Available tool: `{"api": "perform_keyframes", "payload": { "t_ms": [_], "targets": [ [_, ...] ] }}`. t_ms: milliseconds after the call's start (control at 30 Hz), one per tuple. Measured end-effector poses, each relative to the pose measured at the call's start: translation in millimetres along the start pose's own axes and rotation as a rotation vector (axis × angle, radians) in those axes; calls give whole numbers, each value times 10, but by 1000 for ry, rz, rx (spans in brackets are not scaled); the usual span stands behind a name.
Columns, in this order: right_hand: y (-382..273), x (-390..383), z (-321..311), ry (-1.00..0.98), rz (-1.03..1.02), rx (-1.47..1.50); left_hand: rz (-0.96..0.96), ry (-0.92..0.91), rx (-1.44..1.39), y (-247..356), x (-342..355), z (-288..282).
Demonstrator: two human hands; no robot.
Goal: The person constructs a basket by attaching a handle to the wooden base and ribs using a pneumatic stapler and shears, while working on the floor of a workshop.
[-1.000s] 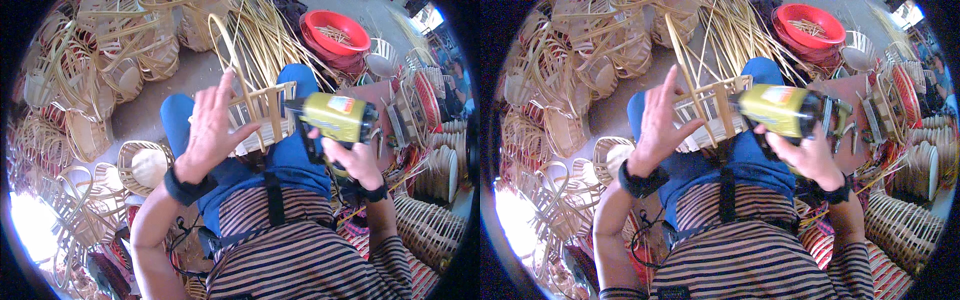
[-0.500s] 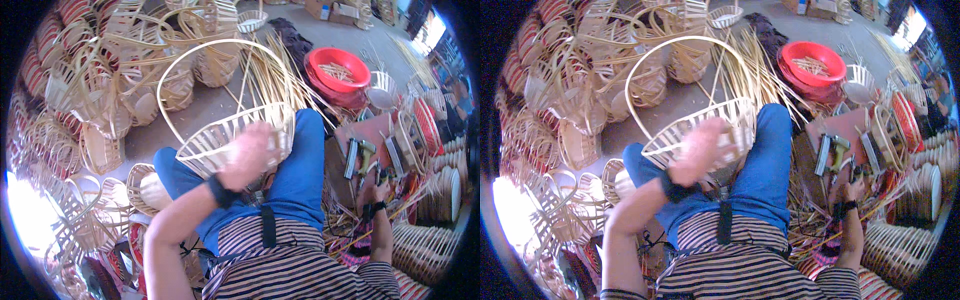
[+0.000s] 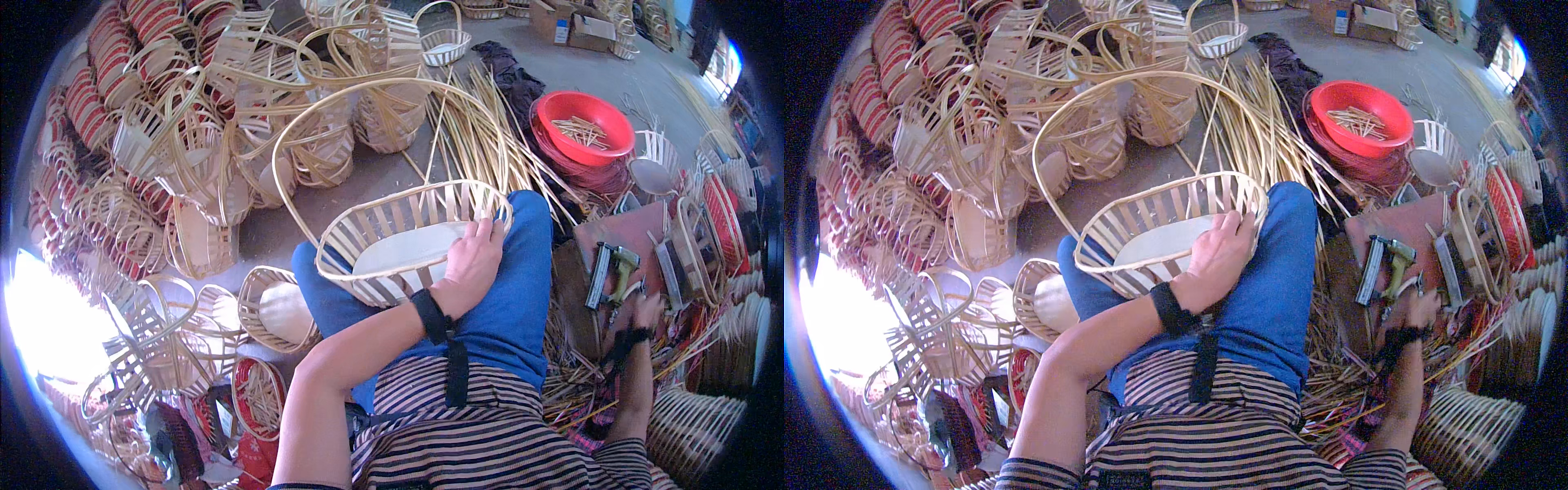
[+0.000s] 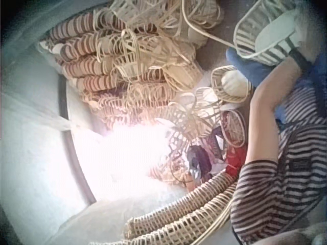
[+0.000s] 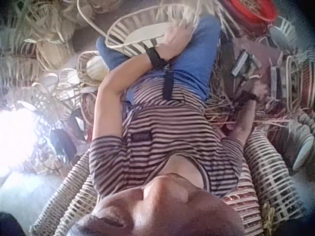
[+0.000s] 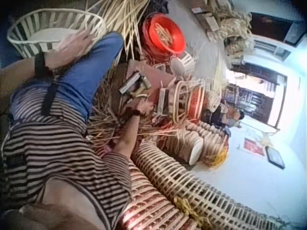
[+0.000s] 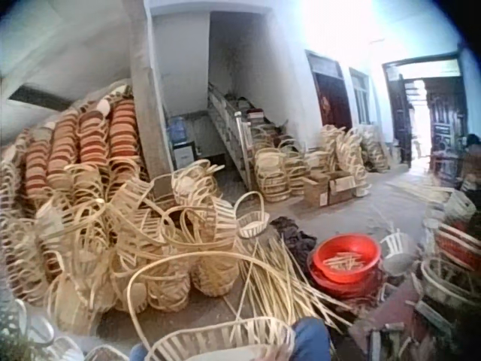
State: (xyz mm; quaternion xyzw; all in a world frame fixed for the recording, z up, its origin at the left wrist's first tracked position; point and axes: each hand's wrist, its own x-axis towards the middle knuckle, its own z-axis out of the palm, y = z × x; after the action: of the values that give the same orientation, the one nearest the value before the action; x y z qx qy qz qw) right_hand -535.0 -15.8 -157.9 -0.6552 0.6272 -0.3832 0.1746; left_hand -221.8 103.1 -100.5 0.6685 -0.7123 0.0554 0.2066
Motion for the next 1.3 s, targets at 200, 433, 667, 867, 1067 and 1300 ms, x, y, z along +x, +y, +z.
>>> {"api": "perform_keyframes", "payload": {
  "t_ms": [200, 433, 667, 867, 1067, 1300],
  "targets": [
    [-1596, 576, 318, -202, -382, 257, 39, -168, 2, 73, -81, -113],
    [-2880, 945, 761, -675, -597, 103, 140, 42, 10, -561, 421, -1059],
    [-3106, 536, 1244, -337, -629, 382, 19, 79, 280, -1247, 1070, -1445],
    [-3130, 687, 1361, -194, -704, 529, -21, 331, 280, -1204, 1012, -1266],
    [-3139, 752, 1202, -330, -714, 580, -17, 381, 301, -1157, 1038, -1351],
    [-2939, 521, 1137, -238, -360, 739, -96, 361, 382, -1169, 993, -1403]
  ]
}}
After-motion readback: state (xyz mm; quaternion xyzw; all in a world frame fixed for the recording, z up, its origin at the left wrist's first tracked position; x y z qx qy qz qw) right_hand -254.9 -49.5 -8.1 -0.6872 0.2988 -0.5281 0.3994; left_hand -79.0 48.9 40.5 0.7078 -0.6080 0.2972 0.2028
